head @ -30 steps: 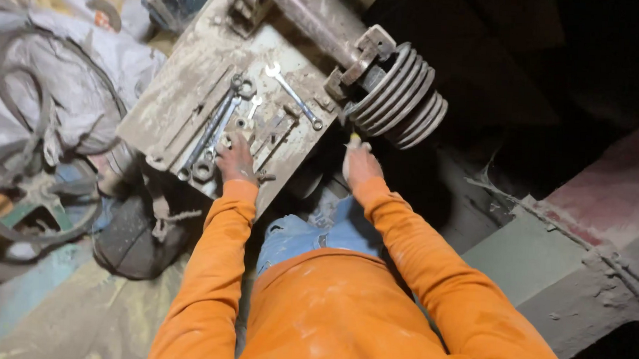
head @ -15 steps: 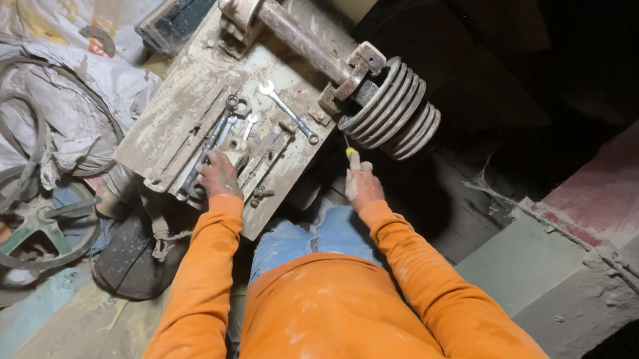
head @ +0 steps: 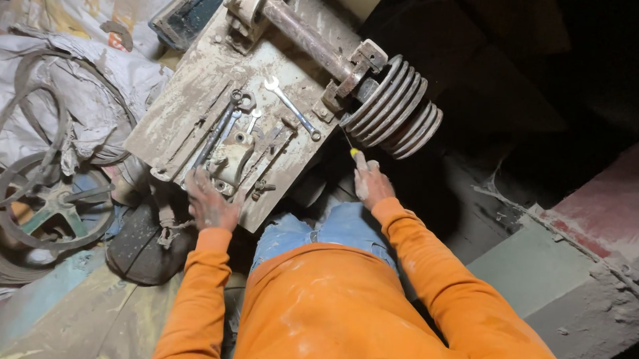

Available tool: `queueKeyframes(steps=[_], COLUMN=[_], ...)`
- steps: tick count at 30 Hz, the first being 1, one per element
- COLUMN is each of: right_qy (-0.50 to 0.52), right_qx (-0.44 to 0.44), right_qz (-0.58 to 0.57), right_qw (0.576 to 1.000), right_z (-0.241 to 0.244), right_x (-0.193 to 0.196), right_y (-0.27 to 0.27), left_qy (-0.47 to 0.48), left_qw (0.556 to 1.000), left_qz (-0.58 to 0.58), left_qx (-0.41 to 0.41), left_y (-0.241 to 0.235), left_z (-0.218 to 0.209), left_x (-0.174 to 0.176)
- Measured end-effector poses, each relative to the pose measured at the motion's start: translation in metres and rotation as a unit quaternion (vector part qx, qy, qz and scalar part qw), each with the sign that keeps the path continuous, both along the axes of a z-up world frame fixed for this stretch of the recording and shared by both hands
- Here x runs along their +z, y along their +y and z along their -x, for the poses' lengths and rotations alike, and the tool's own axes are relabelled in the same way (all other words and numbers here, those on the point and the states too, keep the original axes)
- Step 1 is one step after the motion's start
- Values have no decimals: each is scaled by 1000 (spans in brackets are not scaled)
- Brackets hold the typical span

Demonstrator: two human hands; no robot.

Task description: Maintaining and cleaning mechanical components of a machine using a screwdriver and wrenches.

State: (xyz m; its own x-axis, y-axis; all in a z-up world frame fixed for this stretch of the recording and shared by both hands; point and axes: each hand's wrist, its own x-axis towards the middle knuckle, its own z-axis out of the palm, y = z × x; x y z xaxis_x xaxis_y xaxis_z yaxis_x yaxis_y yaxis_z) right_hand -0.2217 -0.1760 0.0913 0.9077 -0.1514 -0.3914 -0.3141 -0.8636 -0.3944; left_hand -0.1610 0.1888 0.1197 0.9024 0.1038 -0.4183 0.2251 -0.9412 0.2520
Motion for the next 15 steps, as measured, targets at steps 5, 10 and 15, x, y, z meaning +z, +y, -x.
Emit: queueKeyframes(steps=[5,10,15], right_qy=[-90,3,-53], right_qx=[97,51,56], right_qz=[3,8,-9], right_qw=[991,999,997], right_z=[-12,-21,7], right_x=[-72,-10,1], right_y=[22,16,1], left_qy=[16,150,168], left_qw=[992,963,957], left_qz=[-9,-20,-32], left_qx=[128,224,236], left_y=[51,147,202], left_z=[82,160,216], left_x=[-50,-142,-176])
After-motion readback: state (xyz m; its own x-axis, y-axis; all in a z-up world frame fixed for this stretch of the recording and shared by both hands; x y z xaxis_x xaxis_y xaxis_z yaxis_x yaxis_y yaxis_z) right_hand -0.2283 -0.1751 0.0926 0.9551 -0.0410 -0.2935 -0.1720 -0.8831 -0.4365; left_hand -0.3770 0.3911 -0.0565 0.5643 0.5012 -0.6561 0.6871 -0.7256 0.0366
